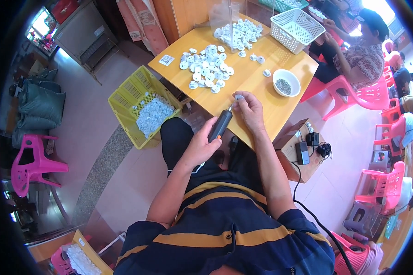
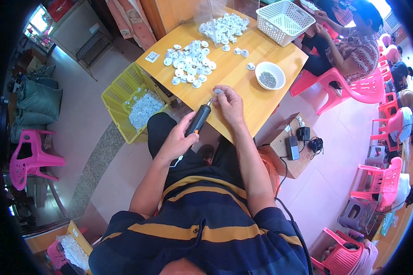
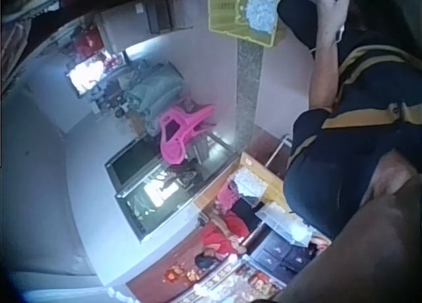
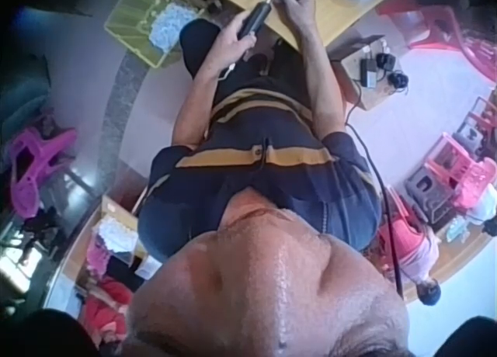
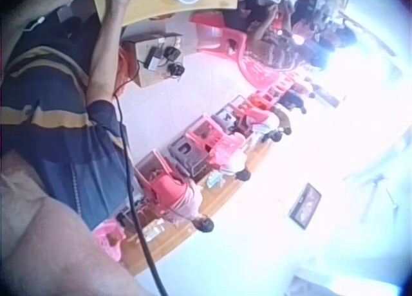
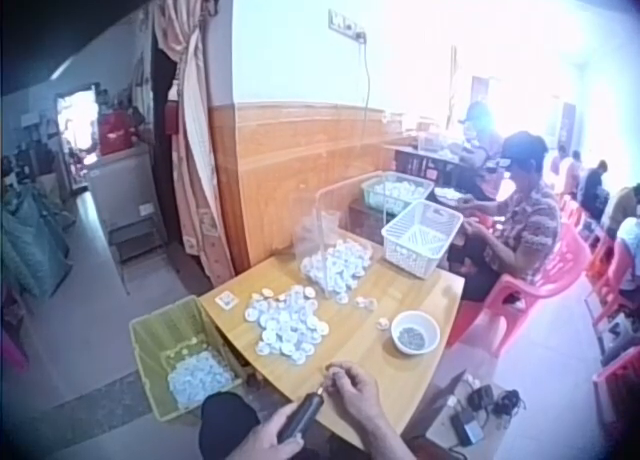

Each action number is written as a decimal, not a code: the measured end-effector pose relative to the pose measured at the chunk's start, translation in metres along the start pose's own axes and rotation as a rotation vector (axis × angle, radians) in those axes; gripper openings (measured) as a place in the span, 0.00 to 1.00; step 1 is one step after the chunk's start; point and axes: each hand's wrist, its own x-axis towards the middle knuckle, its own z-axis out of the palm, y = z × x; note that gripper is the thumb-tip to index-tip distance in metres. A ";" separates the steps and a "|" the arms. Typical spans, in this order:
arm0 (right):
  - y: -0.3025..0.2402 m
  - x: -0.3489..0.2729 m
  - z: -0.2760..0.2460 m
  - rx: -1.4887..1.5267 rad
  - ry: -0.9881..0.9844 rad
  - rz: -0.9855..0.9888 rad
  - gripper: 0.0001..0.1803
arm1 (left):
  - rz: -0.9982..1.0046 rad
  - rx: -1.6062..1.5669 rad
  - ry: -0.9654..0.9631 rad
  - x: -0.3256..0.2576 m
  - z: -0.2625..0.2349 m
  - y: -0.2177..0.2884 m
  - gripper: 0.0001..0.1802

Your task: Assembling small plastic components using an electric screwdriver.

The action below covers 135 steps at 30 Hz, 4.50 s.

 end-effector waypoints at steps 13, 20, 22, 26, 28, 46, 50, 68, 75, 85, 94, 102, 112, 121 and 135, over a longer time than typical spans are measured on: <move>0.002 0.000 0.001 -0.013 0.009 -0.034 0.11 | -0.051 -0.151 -0.010 -0.001 0.001 0.010 0.31; 0.006 0.000 0.001 -0.042 -0.006 -0.061 0.10 | -0.111 -0.197 -0.041 -0.001 -0.001 0.016 0.32; 0.005 0.000 0.001 -0.054 -0.010 -0.063 0.10 | -0.121 -0.196 -0.043 -0.001 -0.002 0.017 0.31; 0.006 0.001 -0.001 -0.054 -0.037 -0.061 0.10 | -0.137 -0.216 -0.057 -0.002 -0.004 0.018 0.31; 0.007 0.001 -0.003 -0.044 -0.047 -0.064 0.10 | -0.143 -0.221 -0.065 -0.001 -0.005 0.018 0.31; 0.005 -0.001 -0.001 -0.045 -0.049 -0.052 0.11 | -0.161 -0.208 -0.116 0.005 -0.015 0.020 0.31; 0.002 0.000 -0.004 -0.078 -0.050 -0.037 0.13 | -0.161 -0.185 -0.121 0.008 -0.015 0.023 0.31; 0.001 0.002 -0.006 -0.025 -0.056 -0.011 0.17 | -0.154 -0.109 -0.117 0.013 -0.015 0.033 0.31; 0.003 0.002 -0.006 -0.015 -0.041 -0.025 0.17 | -0.160 -0.073 -0.126 0.016 -0.014 0.037 0.30; 0.001 0.002 -0.005 0.033 -0.022 -0.017 0.17 | -0.106 0.048 -0.106 0.020 -0.013 0.033 0.30; -0.001 0.000 -0.004 0.041 -0.006 -0.028 0.16 | -0.063 0.153 -0.063 0.022 -0.010 0.027 0.33; 0.008 0.009 -0.018 0.278 0.061 -0.037 0.14 | -0.182 -0.158 -0.225 0.036 -0.001 0.043 0.33; -0.040 0.013 -0.049 -0.159 0.546 -0.339 0.15 | 0.034 0.338 -0.053 0.059 0.041 -0.010 0.35; -0.063 0.037 -0.039 -0.366 0.282 -0.420 0.14 | 0.156 0.790 0.060 0.091 0.084 0.043 0.37; -0.014 0.110 0.005 -0.755 0.157 -0.364 0.25 | 0.522 0.671 0.550 0.094 -0.032 0.008 0.46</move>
